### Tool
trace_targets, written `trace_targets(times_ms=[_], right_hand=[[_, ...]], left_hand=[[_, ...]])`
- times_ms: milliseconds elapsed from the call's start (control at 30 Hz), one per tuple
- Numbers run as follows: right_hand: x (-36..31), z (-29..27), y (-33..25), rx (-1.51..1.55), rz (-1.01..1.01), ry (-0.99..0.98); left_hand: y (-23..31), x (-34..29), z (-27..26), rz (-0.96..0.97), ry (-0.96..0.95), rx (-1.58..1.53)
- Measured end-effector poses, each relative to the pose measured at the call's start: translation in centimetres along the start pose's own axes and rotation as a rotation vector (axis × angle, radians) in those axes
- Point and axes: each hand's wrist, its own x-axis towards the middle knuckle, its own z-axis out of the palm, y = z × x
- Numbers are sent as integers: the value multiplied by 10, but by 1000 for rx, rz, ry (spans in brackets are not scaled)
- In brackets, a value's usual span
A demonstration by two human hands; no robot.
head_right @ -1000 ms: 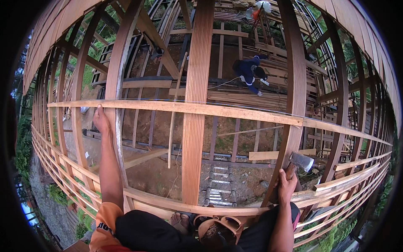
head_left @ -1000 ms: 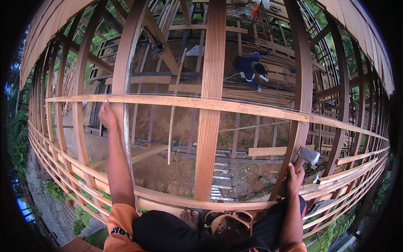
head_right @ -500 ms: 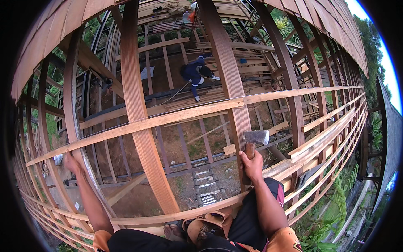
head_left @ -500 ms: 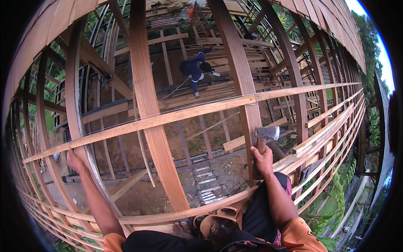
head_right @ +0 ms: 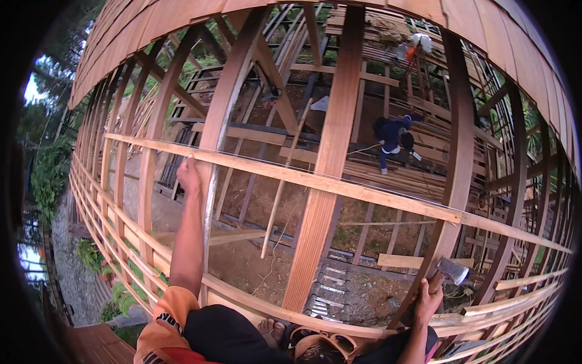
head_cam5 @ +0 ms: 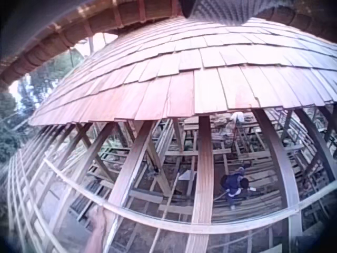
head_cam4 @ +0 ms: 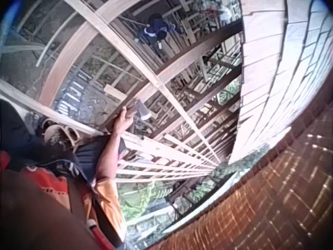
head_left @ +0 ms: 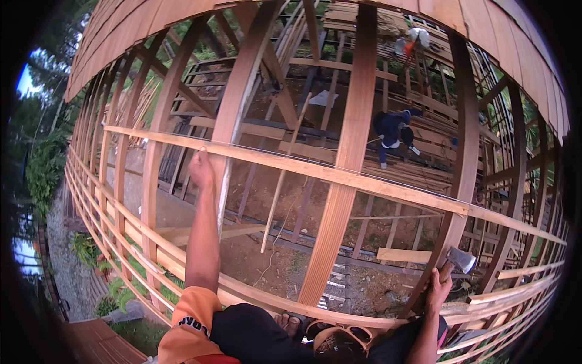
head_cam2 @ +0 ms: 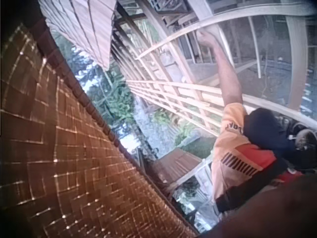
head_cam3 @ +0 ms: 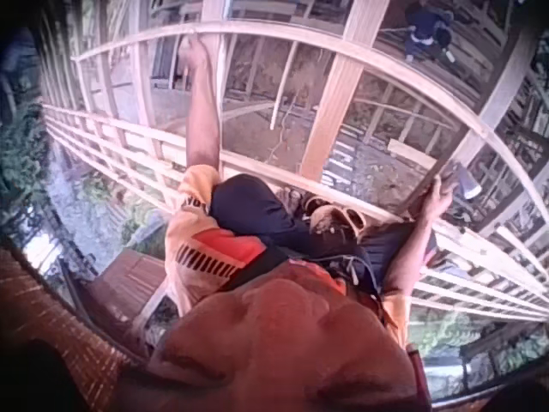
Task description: The person installs wooden shingles on a roof frame by positioning each shingle against a horizontal batten and hammering it into place using a small axe.
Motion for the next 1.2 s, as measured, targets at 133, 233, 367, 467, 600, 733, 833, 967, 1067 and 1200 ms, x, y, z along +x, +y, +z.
trace_targets(times_ms=[133,233,367,467,600,733,833,967,1067,1200], right_hand=[[14,-23,42,-13,-83,34],[12,-15,43,-26,-99,5],[11,-20,22,-291,-261,-51],[14,-23,18,-249,-234,-55],[18,-23,24,-184,-257,-9],[13,-18,20,-177,-210,-28],[7,-15,11,-158,-135,-12],[-6,-5,-10,-124,-120,-7],[-8,-1,-18,-94,-110,-28],[5,-6,13,9,-46,-3]], left_hand=[[48,-12,4,-78,-25,53],[31,-18,-17,-64,29,37],[22,-22,-18,-137,3,74],[27,-22,-9,-145,-3,64],[26,-19,-2,-116,11,82],[18,-16,-4,-99,-5,71],[28,-19,-5,-68,15,25],[41,-22,-11,-31,19,35],[39,-22,-12,-56,16,46],[34,-19,-10,-69,22,11]])
